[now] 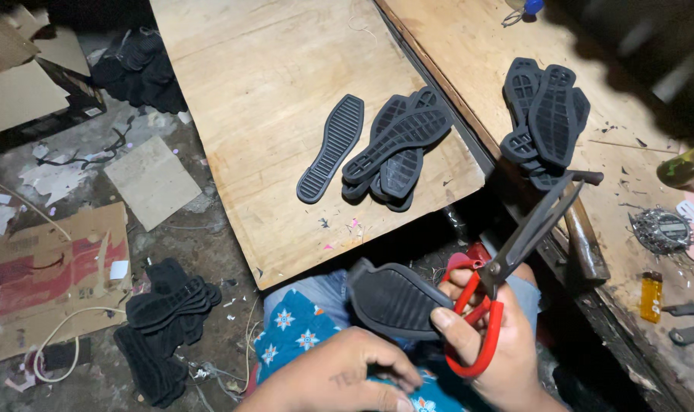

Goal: The person trims the edges of black rubber shoe soles using red-handled shears. They hold each sole in the left hand and cut along the perimeter with the right hand, flipping the sole over to trim both sides. Trimmed soles are placed on a wooden workbench.

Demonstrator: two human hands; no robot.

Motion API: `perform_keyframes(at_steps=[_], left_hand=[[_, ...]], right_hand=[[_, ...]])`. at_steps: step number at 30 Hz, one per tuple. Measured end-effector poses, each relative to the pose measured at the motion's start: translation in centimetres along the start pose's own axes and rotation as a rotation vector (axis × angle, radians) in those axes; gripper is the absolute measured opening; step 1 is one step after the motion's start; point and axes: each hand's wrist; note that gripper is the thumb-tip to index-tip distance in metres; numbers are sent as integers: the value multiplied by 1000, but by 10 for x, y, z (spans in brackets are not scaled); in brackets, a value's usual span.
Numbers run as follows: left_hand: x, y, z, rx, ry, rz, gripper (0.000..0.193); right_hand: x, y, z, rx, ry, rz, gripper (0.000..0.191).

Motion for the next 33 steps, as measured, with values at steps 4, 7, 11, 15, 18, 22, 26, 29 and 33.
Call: perform_keyframes(at_steps=[4,7,11,15,18,22,26,29,33], left_hand=[[1,10,9,465,-313,105,60],[-1,-2,12,734,-634,552,95],[-7,-13,1,624,-654,631,101],[-9,-8,-2,451,324,666,106],[-4,3,-8,423,673,669,93],[2,5,-5,289,1012,641,85],[3,6,1,326,944,606,84],[3,7,4,398,876,546,86],[4,9,5,447,803,526,88]], right_hand=[[2,1,1,-10,-3,-3,57],[4,6,1,-76,41,-10,55],[1,8,-8,-382,-221,35,58],[-9,-3,-17,-311,80,29,72],[-25,-10,-23,-294,719,-535,81],[-32,-13,-10,-240,928,-676,73],[-37,-10,-7,-225,994,-714,68],[-37,-9,-9,-209,1020,-749,65],[-33,-10,-10,-211,1013,-770,59]])
Point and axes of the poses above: each hand's wrist, its own y-axis away from the middle knuckle, its own z-axis out of the palm, x = y × z, and after that the axes turned 1 degree about x, right-handed
